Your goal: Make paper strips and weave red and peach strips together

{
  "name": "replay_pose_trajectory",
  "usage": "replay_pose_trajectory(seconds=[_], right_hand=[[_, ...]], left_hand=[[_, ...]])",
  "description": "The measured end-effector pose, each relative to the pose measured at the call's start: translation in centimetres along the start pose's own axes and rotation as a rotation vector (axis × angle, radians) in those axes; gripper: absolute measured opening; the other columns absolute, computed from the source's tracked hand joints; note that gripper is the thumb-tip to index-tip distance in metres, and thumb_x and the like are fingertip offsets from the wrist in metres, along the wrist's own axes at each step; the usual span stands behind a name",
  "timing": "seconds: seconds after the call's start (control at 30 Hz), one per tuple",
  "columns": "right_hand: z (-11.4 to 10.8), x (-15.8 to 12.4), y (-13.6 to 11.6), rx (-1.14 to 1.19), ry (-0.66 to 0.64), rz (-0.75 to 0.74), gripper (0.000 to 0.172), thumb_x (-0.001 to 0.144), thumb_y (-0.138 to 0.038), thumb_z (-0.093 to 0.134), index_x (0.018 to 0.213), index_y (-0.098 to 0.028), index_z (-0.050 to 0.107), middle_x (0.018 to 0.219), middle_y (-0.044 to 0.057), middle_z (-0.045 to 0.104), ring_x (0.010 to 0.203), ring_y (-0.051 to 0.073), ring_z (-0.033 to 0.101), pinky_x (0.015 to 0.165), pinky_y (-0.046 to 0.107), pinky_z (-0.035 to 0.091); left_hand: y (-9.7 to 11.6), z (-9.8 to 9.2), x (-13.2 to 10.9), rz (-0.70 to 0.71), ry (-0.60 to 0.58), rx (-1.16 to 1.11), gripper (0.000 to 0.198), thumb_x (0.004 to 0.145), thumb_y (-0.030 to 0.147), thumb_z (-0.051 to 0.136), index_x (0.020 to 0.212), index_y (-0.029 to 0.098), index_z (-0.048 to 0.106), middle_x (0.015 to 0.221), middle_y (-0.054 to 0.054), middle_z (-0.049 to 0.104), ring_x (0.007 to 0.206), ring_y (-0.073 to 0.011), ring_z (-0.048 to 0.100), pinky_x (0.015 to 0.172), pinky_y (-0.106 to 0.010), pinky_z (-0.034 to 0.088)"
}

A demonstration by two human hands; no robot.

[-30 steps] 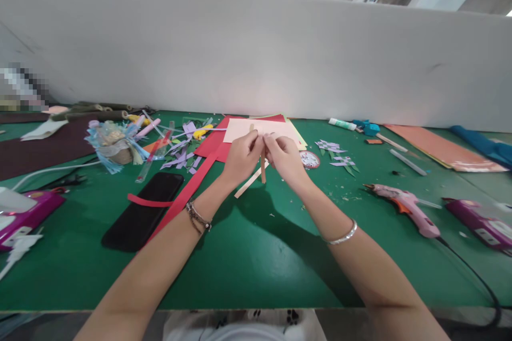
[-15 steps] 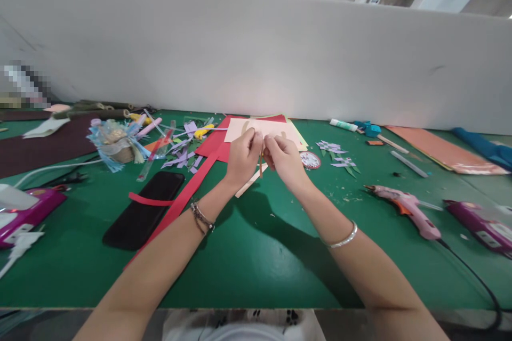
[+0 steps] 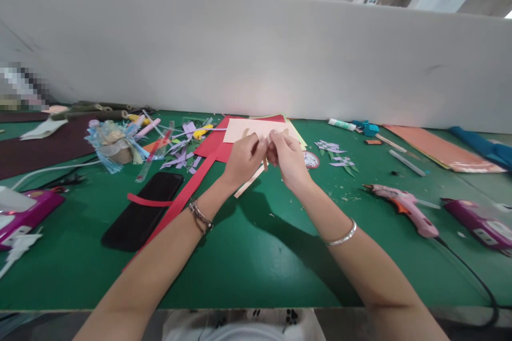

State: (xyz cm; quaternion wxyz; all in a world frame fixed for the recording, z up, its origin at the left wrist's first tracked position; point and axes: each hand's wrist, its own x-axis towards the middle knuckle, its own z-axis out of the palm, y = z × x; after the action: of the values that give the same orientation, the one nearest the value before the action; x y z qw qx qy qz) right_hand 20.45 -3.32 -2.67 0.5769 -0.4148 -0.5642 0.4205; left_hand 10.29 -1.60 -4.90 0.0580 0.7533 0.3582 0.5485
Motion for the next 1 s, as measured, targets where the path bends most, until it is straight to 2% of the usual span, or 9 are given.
replay_pose_trajectory(seconds=[0.13, 0.27, 0.4, 0.57, 0.7, 0.8, 0.9, 1.0], right_hand=[[-0.1, -0.1, 0.0, -0.132, -0.046, -0.074, 0.032, 0.076, -0.036, 0.051, 0.052, -0.019, 0.036, 0.039, -0.008, 0.036, 0.036, 0.004, 0.032, 0.038, 0.02, 0.024], [-0.1, -0.1, 0.3, -0.171, -0.055, -0.14, 0.035, 0.077, -0.036, 0.047, 0.051, -0.019, 0.032, 0.041, -0.008, 0.033, 0.039, 0.004, 0.031, 0.04, 0.02, 0.024], [0.0, 0.0, 0.4, -0.182, -0.091, -0.112, 0.035, 0.08, -0.037, 0.042, 0.051, -0.019, 0.033, 0.039, -0.009, 0.032, 0.037, 0.003, 0.03, 0.039, 0.02, 0.023], [0.0, 0.0, 0.4, -0.182, -0.082, -0.041, 0.036, 0.08, -0.028, 0.043, 0.048, -0.019, 0.03, 0.036, -0.009, 0.031, 0.034, 0.003, 0.026, 0.039, 0.02, 0.022], [-0.1, 0.0, 0.2, -0.174, -0.04, -0.016, 0.039, 0.083, -0.025, 0.039, 0.046, -0.019, 0.029, 0.034, -0.009, 0.031, 0.032, 0.003, 0.027, 0.039, 0.02, 0.022], [-0.1, 0.0, 0.0, -0.134, -0.002, -0.018, 0.04, 0.085, -0.026, 0.036, 0.046, -0.019, 0.03, 0.032, -0.009, 0.03, 0.031, 0.003, 0.027, 0.039, 0.02, 0.022], [-0.1, 0.0, -0.2, -0.117, 0.005, -0.014, 0.04, 0.084, -0.031, 0.039, 0.047, -0.019, 0.03, 0.034, -0.009, 0.029, 0.033, 0.004, 0.026, 0.04, 0.022, 0.023], [0.0, 0.0, 0.0, -0.209, 0.017, -0.042, 0.038, 0.08, -0.034, 0.046, 0.048, -0.019, 0.033, 0.04, -0.008, 0.032, 0.039, 0.005, 0.03, 0.043, 0.023, 0.025]], left_hand=[[0.0, 0.1, -0.1, -0.033, 0.012, -0.066, 0.032, 0.085, 0.026, 0.034, 0.054, 0.019, 0.027, 0.045, 0.006, 0.032, 0.04, -0.0072, 0.032, 0.041, -0.022, 0.024], [0.2, 0.1, -0.1, -0.103, 0.034, -0.138, 0.033, 0.085, 0.027, 0.034, 0.053, 0.019, 0.029, 0.044, 0.006, 0.033, 0.041, -0.0072, 0.033, 0.042, -0.021, 0.026], [0.4, 0.1, -0.1, -0.14, 0.064, -0.227, 0.031, 0.085, 0.026, 0.035, 0.054, 0.019, 0.033, 0.045, 0.006, 0.035, 0.041, -0.0073, 0.035, 0.042, -0.021, 0.028], [0.8, -0.2, 0.1, -0.186, 0.074, -0.362, 0.032, 0.086, 0.029, 0.032, 0.055, 0.02, 0.031, 0.043, 0.006, 0.037, 0.038, -0.0068, 0.036, 0.042, -0.021, 0.031], [0.4, -0.4, 0.3, -0.181, 0.04, -0.232, 0.032, 0.085, 0.028, 0.033, 0.055, 0.02, 0.029, 0.041, 0.006, 0.034, 0.039, -0.0077, 0.035, 0.042, -0.022, 0.028], [-0.2, -0.3, 0.3, -0.107, -0.023, -0.101, 0.032, 0.082, 0.026, 0.037, 0.051, 0.019, 0.029, 0.042, 0.006, 0.032, 0.041, -0.0076, 0.034, 0.042, -0.022, 0.026], [-0.4, -0.2, 0.2, -0.064, -0.09, -0.074, 0.031, 0.082, 0.024, 0.037, 0.052, 0.019, 0.03, 0.043, 0.006, 0.033, 0.041, -0.0076, 0.034, 0.042, -0.022, 0.026], [-0.4, -0.2, 0.1, -0.074, -0.085, -0.073, 0.03, 0.083, 0.023, 0.035, 0.054, 0.019, 0.034, 0.045, 0.005, 0.038, 0.041, -0.0078, 0.037, 0.042, -0.022, 0.027]])
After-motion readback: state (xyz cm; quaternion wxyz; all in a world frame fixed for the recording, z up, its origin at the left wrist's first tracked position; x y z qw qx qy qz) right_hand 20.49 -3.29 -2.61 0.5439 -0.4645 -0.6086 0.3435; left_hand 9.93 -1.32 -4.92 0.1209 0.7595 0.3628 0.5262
